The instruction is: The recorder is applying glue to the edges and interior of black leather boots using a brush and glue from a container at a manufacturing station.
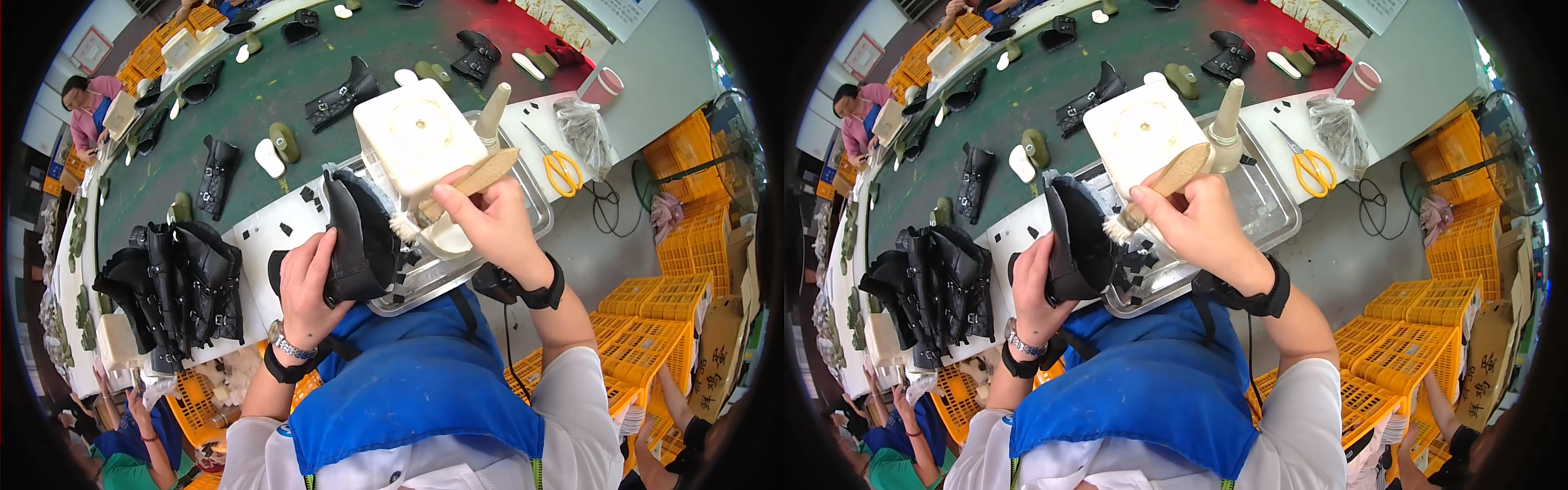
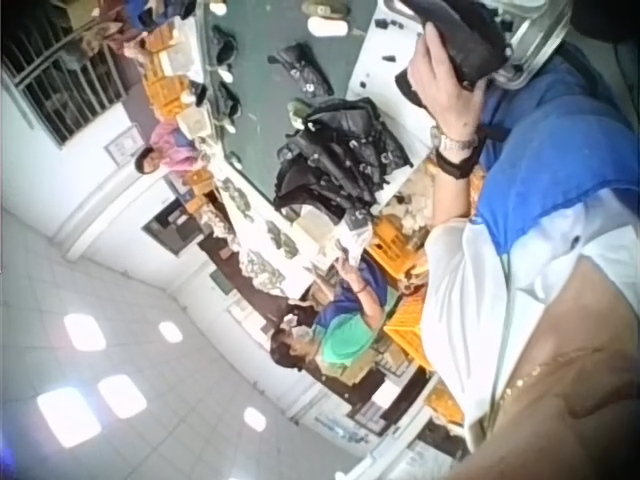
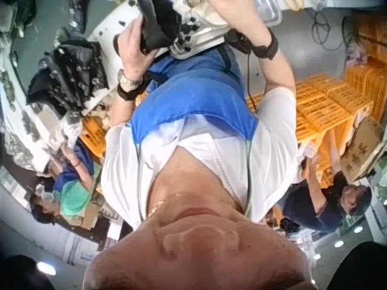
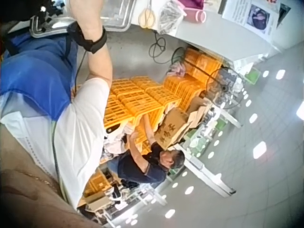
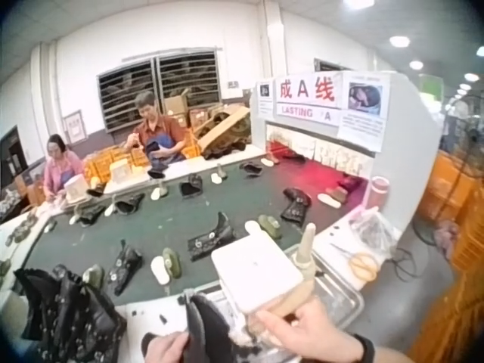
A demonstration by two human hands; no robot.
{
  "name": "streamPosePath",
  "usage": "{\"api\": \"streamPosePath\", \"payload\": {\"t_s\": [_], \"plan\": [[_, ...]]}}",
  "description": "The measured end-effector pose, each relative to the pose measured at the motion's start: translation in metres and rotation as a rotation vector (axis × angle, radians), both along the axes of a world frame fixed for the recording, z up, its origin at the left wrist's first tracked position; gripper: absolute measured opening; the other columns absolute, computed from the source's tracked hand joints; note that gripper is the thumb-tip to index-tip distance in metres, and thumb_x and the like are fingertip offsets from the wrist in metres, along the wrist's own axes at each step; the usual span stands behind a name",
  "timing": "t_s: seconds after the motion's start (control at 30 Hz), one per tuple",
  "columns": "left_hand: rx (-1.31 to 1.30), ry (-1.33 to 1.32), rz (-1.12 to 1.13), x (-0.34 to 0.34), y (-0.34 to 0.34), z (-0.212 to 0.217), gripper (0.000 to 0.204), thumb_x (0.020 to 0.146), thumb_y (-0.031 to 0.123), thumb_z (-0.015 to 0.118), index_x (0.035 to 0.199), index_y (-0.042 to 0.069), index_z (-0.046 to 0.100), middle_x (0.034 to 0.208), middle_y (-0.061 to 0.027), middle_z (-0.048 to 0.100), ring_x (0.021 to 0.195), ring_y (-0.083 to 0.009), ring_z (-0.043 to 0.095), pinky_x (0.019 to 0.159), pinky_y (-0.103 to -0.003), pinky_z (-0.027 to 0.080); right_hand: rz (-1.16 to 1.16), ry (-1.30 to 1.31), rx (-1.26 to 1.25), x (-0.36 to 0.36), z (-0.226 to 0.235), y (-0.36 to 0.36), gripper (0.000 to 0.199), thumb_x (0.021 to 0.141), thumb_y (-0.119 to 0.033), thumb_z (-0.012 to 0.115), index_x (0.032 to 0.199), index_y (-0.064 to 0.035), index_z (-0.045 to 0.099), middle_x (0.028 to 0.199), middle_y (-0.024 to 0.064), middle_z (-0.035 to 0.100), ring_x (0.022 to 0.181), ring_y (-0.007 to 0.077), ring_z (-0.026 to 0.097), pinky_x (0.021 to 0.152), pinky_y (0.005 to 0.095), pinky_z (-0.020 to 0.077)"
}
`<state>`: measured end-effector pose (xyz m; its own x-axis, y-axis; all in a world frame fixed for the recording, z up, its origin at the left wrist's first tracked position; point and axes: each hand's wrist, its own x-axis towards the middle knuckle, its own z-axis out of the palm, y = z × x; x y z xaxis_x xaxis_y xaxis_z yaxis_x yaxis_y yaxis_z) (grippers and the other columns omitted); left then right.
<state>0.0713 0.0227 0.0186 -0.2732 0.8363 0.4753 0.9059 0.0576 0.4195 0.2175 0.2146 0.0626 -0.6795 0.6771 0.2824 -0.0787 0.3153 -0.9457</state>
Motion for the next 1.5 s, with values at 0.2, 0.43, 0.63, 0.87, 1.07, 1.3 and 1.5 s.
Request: {"api": "streamPosePath", "payload": {"t_s": [0.2, 0.43, 0.63, 0.87, 1.07, 1.3, 1.5], "plan": [[0.075, -0.007, 0.002, 0.007, 0.005, 0.006, 0.084, 0.042, 0.002, 0.073, 0.121, 0.001, 0.045, 0.109, -0.0172, 0.052, 0.092, -0.0309, 0.053, 0.081, -0.038, 0.039, 0.054, -0.005, -0.012, 0.001, -0.012, -0.001, 0.013, 0.079, -0.01, 0.062, 0.08, 0.0026, 0.062, 0.061, 0.0027, 0.059, 0.054, 0.0045, 0.051, 0.048, 0.0217, 0.0398], [-0.041, -0.051, -0.04, 0.006, 0.016, 0.006, 0.083, 0.043, 0.004, 0.073, 0.122, 0.003, 0.045, 0.111, -0.0156, 0.053, 0.096, -0.0319, 0.051, 0.083, -0.04, 0.039, -0.062, 0.077, 0.246, 0.003, -0.013, -0.003, 0.008, 0.079, -0.009, 0.061, 0.079, -0.0008, 0.063, 0.066, 0.0063, 0.061, 0.056, 0.0113, 0.057, 0.05, 0.0253, 0.044], [0.005, -0.011, 0.168, 0.005, -0.007, 0.004, 0.077, 0.056, -0.005, 0.066, 0.128, 0.0, 0.038, 0.122, -0.0179, 0.047, 0.112, -0.0342, 0.044, 0.098, -0.039, 0.031, 0.138, 0.218, 0.371, -0.018, -0.03, -0.018, 0.009, 0.076, -0.012, 0.063, 0.075, -0.0054, 0.057, 0.067, 0.0099, 0.056, 0.061, 0.027, 0.058, 0.053, 0.0317, 0.045], [0.029, 0.004, 0.123, 0.0, 0.014, -0.001, 0.076, 0.059, -0.003, 0.065, 0.129, 0.001, 0.036, 0.122, -0.0184, 0.046, 0.11, -0.0359, 0.044, 0.095, -0.039, 0.032, 0.176, 0.131, 0.138, -0.003, -0.028, -0.011, 0.01, 0.078, -0.01, 0.06, 0.073, -0.0021, 0.057, 0.065, 0.0068, 0.059, 0.061, 0.0178, 0.058, 0.055, 0.0279, 0.0439], [0.023, 0.006, 0.203, -0.002, 0.004, -0.001, 0.082, 0.053, 0.0, 0.069, 0.128, 0.0, 0.037, 0.124, -0.0186, 0.044, 0.112, -0.0376, 0.041, 0.095, -0.041, 0.031, 0.137, 0.259, -0.469, -0.007, -0.018, -0.005, 0.017, 0.085, -0.018, 0.058, 0.091, -0.0019, 0.06, 0.072, 0.0007, 0.059, 0.058, 0.0047, 0.053, 0.046, 0.0191, 0.042], [0.069, 0.117, 0.16, -0.003, 0.024, 0.0, 0.081, 0.045, 0.002, 0.071, 0.121, 0.002, 0.045, 0.112, -0.0167, 0.051, 0.101, -0.0333, 0.048, 0.088, -0.041, 0.035, 0.051, 0.156, -0.467, 0.005, -0.027, 0.003, 0.018, 0.085, -0.02, 0.059, 0.086, -0.0022, 0.06, 0.065, -0.0001, 0.057, 0.053, 0.0027, 0.051, 0.044, 0.0157, 0.0392], [0.019, 0.141, 0.176, 0.001, 0.017, 0.005, 0.086, 0.044, 0.001, 0.072, 0.124, 0.002, 0.042, 0.116, -0.0168, 0.049, 0.106, -0.0327, 0.047, 0.09, -0.041, 0.034, 0.153, 0.057, -0.292, 0.004, -0.02, -0.013, 0.01, 0.082, -0.011, 0.061, 0.083, -0.0007, 0.061, 0.065, -0.0018, 0.056, 0.055, 0.0017, 0.047, 0.047, 0.0173, 0.0369]]}}
